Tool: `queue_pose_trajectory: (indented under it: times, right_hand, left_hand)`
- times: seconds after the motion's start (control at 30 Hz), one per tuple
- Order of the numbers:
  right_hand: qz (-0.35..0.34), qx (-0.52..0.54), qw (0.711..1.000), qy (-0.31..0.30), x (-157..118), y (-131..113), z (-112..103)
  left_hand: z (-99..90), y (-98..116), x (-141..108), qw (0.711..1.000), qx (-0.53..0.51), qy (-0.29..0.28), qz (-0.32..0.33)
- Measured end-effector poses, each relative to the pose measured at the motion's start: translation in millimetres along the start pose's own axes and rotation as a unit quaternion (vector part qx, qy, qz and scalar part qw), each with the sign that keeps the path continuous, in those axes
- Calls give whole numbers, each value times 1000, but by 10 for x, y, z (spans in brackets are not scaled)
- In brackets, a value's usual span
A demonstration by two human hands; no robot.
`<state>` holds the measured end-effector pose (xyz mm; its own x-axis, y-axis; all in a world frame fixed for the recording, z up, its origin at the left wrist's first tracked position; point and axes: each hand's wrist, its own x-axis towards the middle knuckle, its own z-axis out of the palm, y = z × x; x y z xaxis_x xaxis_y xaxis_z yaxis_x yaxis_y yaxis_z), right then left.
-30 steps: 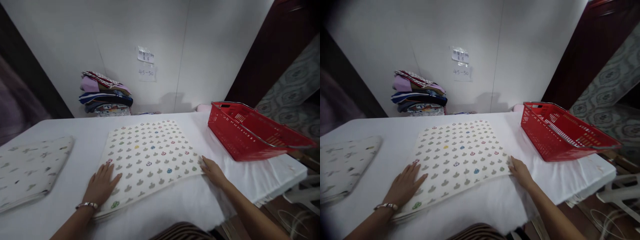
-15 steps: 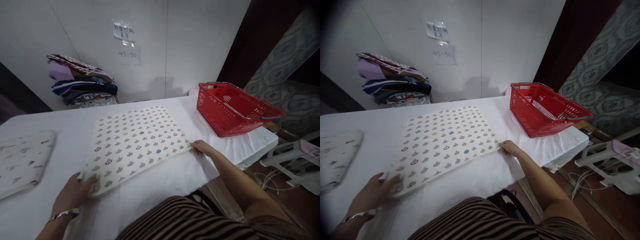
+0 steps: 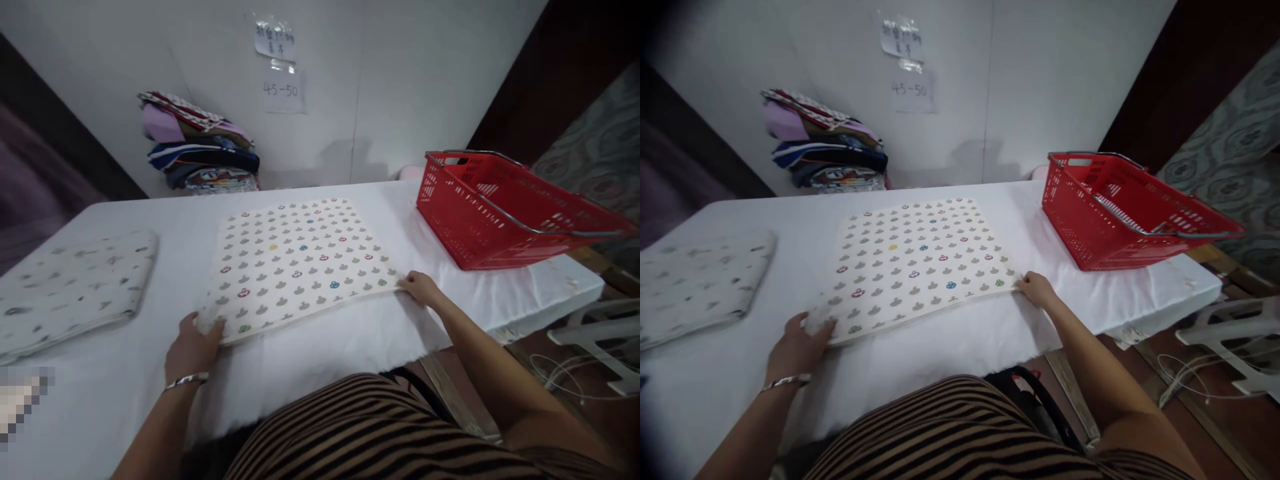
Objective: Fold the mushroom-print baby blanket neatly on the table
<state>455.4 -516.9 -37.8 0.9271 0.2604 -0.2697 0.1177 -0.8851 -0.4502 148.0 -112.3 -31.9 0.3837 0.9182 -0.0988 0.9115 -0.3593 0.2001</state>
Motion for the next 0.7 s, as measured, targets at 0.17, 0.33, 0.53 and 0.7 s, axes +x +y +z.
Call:
queue_pose_trajectory:
  times: [0.17, 0.33, 0.53, 0.7]
  right_hand:
    - [-192, -134, 956, 175, -165, -41, 121]
    - [-441, -38, 890, 113, -373, -384, 431]
    - [-530, -44, 844, 76, -395, -724, 682]
    - [-513, -70, 853, 63, -321, -743, 689]
  left_hand:
    - [-23, 24, -210, 993, -60, 87, 57]
    - [87, 274, -469, 915, -94, 189, 345]
    - [301, 796, -739, 848, -89, 92, 514]
    - [463, 924, -695, 847, -90, 29, 523]
